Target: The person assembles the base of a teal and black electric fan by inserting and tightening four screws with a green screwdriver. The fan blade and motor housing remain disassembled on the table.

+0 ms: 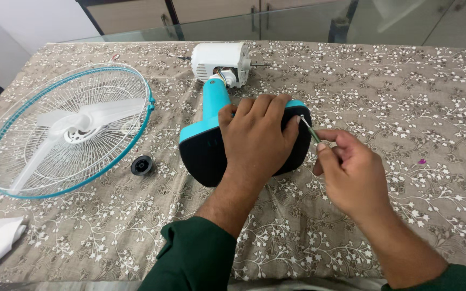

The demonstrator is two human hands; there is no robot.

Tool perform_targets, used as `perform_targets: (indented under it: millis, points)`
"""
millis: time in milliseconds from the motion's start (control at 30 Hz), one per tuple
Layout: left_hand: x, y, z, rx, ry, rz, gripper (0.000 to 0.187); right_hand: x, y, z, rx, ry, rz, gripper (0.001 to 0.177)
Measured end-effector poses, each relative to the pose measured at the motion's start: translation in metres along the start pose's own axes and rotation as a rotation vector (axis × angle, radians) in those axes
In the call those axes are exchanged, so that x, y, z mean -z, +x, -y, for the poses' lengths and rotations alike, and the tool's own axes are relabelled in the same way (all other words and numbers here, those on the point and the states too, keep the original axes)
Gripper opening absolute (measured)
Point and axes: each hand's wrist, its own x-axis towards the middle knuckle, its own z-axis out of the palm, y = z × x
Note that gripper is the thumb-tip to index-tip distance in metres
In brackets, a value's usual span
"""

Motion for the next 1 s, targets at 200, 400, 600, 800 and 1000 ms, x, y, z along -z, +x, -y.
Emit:
perform_targets:
  millis: [200,400,600,800,1000]
  points:
    - [-0.001,0.001,0.000,0.012,-0.003,0.011,0.032,0.006,-0.004,0.019,0.233,-0.439,-0.115,0.026]
    - [-0.002,0.001,-0.001,0.035,0.008,0.025,0.036,0.007,0.005,0.024,0.172,-0.786,-0.017,0.025]
    - [0.000,0.002,-0.002,0.033,0.006,0.038,0.037,0.000,0.018,0.012,-0.066,-0.245,0.045,0.025]
    - [-0.002,0.001,-0.002,0.037,0.031,0.069,0.035,-0.008,0.029,-0.002,-0.753,1.061,0.282,0.020]
    - [0.002,-0.001,-0.002,0.017,0.019,0.025,0.037,-0.006,0.028,-0.012,-0.746,1.359,0.472,0.020]
